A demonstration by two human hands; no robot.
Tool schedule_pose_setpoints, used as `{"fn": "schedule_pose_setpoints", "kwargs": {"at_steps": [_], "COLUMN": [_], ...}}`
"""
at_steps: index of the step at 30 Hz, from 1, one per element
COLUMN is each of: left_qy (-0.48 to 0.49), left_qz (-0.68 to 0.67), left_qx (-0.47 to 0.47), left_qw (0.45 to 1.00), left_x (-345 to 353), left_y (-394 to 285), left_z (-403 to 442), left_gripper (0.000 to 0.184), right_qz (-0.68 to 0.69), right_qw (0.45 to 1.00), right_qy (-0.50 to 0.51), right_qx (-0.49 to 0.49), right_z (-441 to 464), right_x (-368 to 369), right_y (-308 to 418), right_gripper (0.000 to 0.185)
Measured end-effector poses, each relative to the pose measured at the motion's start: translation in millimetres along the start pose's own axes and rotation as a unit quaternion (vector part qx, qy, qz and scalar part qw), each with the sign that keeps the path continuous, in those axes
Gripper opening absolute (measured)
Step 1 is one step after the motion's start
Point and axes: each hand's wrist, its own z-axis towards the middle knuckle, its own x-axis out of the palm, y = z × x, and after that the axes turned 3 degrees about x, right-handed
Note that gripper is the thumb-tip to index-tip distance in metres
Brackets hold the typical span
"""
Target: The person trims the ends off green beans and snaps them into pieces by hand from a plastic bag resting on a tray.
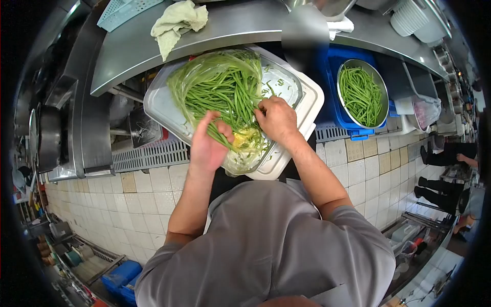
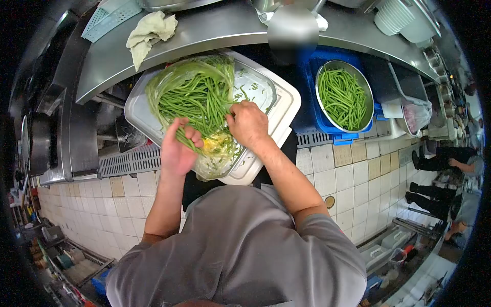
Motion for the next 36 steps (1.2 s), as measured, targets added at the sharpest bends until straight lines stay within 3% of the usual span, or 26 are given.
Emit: {"fn": "schedule_pose_setpoints", "kwargs": {"at_steps": [3, 5, 7, 8, 12, 17, 20, 23, 26, 29, 34, 36], "left_qy": [0.052, 0.036, 0.023, 0.066, 0.053, 0.092, 0.098, 0.1, 0.088, 0.107, 0.133, 0.145], "left_qz": [0.028, 0.098, 0.216, 0.192, 0.391, 0.374, 0.381, 0.467, 0.535, 0.582, 0.654, 0.65], "left_qx": [-0.014, 0.007, 0.033, 0.02, 0.174, 0.183, 0.163, 0.209, 0.179, 0.227, 0.263, 0.285], "left_qw": [0.998, 0.995, 0.976, 0.979, 0.902, 0.905, 0.905, 0.854, 0.821, 0.773, 0.697, 0.689], "left_x": [-7.9, -5.4, 0.4, -5.6, 23.5, 33.7, 23.9, 22.5, 38.6, 22.8, 30.5, 30.0], "left_y": [10.3, 9.2, 3.9, -2.6, 8.1, 10.7, 14.4, 11.6, 8.0, 19.3, 18.5, 18.9], "left_z": [-2.4, -2.9, -1.3, 5.1, 21.6, 26.4, 29.1, 26.5, 6.5, 8.2, 1.4, 1.6], "left_gripper": [0.022, 0.022, 0.024, 0.022, 0.019, 0.017, 0.015, 0.014, 0.015, 0.016, 0.015, 0.014], "right_qz": [0.064, 0.108, 0.152, 0.173, 0.193, 0.228, 0.232, 0.194, 0.222, 0.08, 0.078, 0.234], "right_qw": [0.998, 0.993, 0.988, 0.985, 0.979, 0.968, 0.962, 0.972, 0.967, 0.972, 0.972, 0.969], "right_qy": [-0.016, -0.051, -0.03, -0.012, 0.021, 0.061, 0.091, 0.006, -0.046, -0.025, -0.068, -0.011], "right_qx": [0.015, 0.017, 0.015, 0.015, -0.061, -0.086, -0.109, -0.134, -0.115, -0.219, -0.209, -0.074], "right_z": [-3.1, -7.0, -12.8, -17.2, -25.8, -26.7, -26.0, -24.6, -20.8, -23.1, -31.7, -33.4], "right_x": [-2.5, -5.9, -9.7, -13.4, -22.6, -29.9, -31.8, -40.4, -64.1, -62.5, -44.5, -36.3], "right_y": [4.0, 1.9, 5.8, 9.9, 25.7, 19.9, 14.7, 20.7, 33.2, 24.5, 21.8, 21.1], "right_gripper": [0.017, 0.018, 0.018, 0.019, 0.018, 0.016, 0.018, 0.018, 0.016, 0.016, 0.007, 0.008]}}
